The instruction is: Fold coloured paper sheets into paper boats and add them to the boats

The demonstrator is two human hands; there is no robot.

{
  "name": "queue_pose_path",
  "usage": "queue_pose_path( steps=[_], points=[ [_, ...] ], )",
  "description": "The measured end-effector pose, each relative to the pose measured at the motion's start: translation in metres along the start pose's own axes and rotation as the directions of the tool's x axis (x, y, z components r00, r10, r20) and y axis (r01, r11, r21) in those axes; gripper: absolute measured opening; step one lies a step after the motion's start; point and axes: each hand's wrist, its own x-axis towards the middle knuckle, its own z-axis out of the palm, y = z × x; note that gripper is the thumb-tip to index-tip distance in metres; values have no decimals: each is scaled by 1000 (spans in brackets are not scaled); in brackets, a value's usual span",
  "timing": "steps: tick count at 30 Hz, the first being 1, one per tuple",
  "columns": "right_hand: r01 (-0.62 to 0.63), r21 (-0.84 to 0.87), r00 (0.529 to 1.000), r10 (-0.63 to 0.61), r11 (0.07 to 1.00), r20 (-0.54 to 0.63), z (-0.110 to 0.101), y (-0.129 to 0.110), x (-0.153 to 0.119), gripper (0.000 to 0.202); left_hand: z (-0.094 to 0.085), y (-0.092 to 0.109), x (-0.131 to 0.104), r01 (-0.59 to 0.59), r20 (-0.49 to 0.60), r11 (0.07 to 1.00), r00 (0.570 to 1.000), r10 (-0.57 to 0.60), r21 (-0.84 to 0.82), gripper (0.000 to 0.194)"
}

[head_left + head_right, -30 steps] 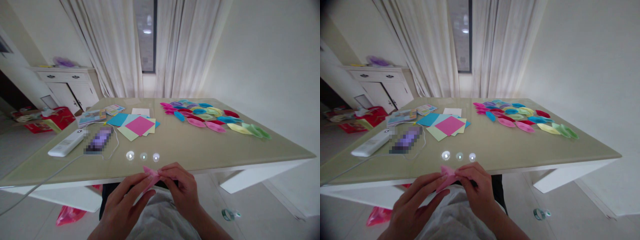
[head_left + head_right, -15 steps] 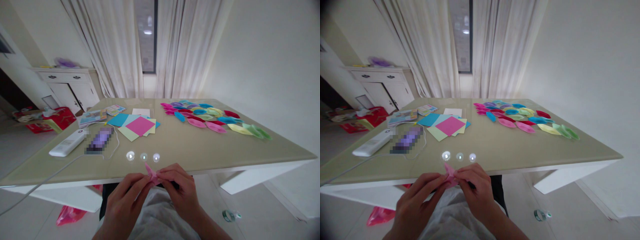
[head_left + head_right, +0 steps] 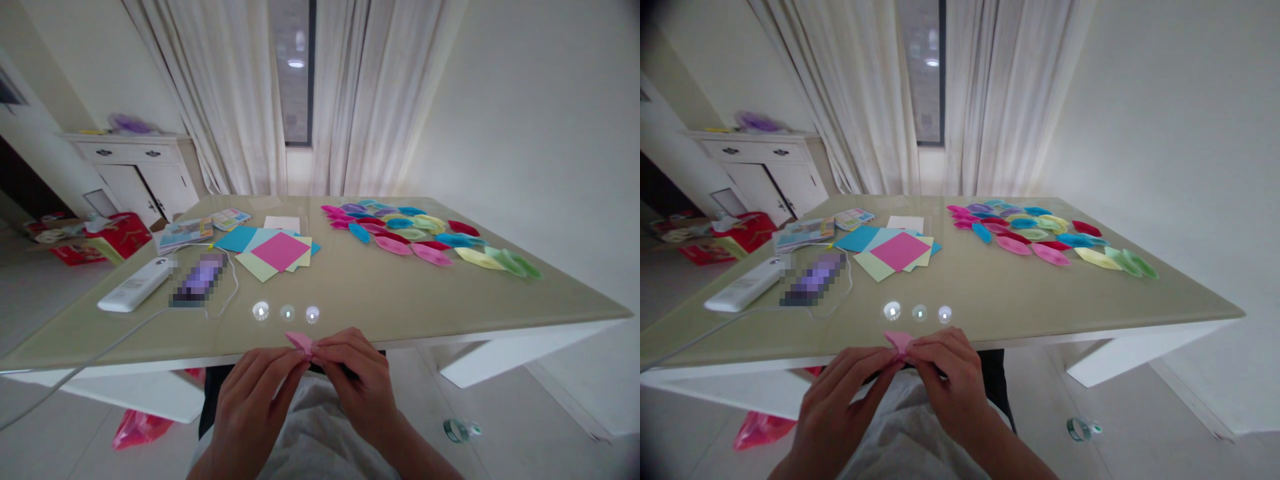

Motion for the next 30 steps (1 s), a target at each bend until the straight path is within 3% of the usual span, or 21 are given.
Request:
queue_pose_path(
  steps=[8, 16, 24, 27, 30],
  points=[
    [2, -8, 1000, -2, 1000, 14, 2, -3, 0, 22, 0, 1, 3, 86, -29, 995, 996, -88, -43, 17],
    [-4, -13, 1000, 5, 1000, 27, 3, -3, 0, 20, 1, 2, 8, 262, 113, 945, 963, -244, -196, 10],
    [-29, -29, 999, 30, 999, 42, 2, -2, 0, 14, 0, -5, 2, 124, 87, 978, 990, -111, -168, 25],
    [-51, 4, 998, 50, 999, 32, -1, -1, 1, 12, -1, -13, 1, 181, 28, 979, 983, -179, -93, 26],
    [-95, 34, 995, 94, 995, 32, -2, -1, 2, 9, -3, -20, 3, 244, 106, 953, 968, -227, -181, 23]
  ],
)
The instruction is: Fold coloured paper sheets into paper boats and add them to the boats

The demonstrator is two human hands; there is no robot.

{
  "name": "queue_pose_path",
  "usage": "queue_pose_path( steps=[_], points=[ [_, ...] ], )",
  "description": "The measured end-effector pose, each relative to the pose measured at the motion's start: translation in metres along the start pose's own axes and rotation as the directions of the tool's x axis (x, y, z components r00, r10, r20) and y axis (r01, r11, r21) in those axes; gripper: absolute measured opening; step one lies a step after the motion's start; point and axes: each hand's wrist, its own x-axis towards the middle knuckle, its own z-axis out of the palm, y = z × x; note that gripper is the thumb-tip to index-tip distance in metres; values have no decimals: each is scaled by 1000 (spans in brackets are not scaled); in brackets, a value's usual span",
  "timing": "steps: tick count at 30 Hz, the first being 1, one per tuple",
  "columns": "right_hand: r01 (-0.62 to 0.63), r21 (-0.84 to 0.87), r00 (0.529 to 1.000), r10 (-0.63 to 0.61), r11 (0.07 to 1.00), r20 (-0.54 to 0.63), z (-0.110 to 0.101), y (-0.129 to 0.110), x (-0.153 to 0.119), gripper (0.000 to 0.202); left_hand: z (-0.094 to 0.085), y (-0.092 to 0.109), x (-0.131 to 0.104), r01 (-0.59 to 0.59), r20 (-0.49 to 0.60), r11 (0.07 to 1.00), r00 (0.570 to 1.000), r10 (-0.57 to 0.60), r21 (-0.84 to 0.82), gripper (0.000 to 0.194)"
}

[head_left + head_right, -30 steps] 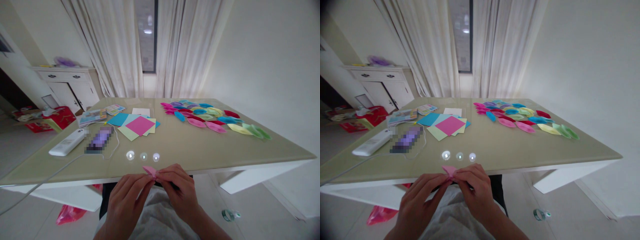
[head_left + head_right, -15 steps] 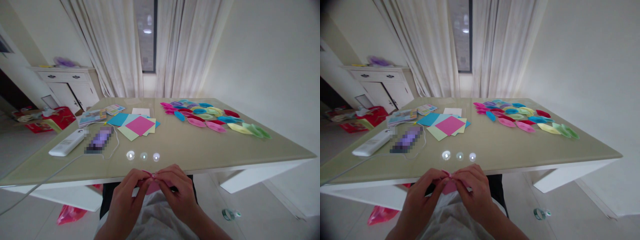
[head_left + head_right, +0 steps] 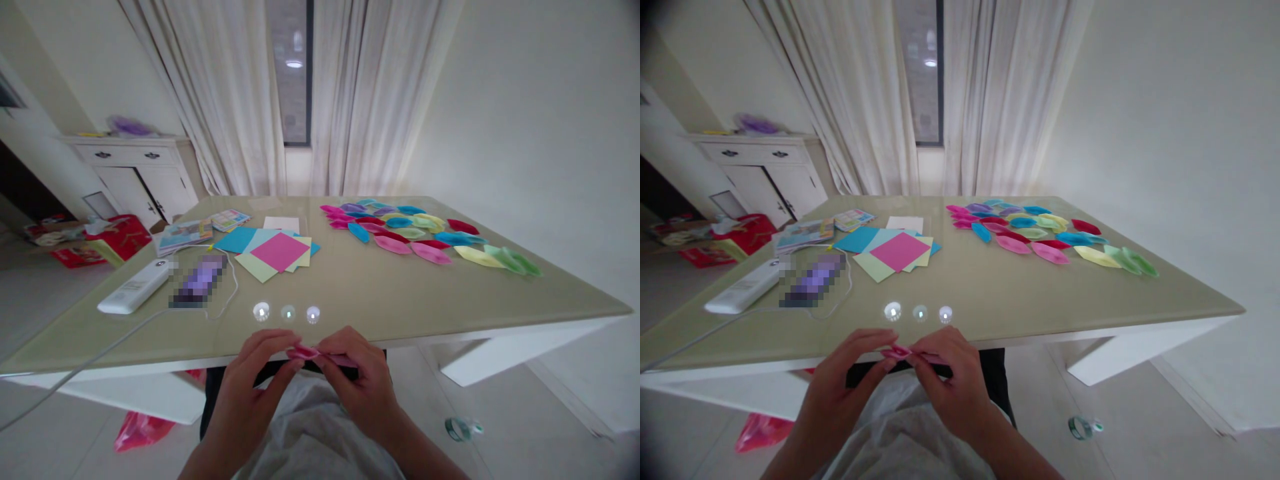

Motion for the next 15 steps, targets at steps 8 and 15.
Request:
queue_pose_path(
  steps=[8, 15],
  points=[
    [-18, 27, 1000, 18, 999, 9, -1, -3, 0, 7, 0, 8, 3, -10, 20, 988, 1000, 13, -153, 17],
    [-82, 105, 996, 77, 991, 49, -2, -4, -1, 7, -2, 5, 5, 58, 77, 972, 996, -42, -229, 12]
  ],
)
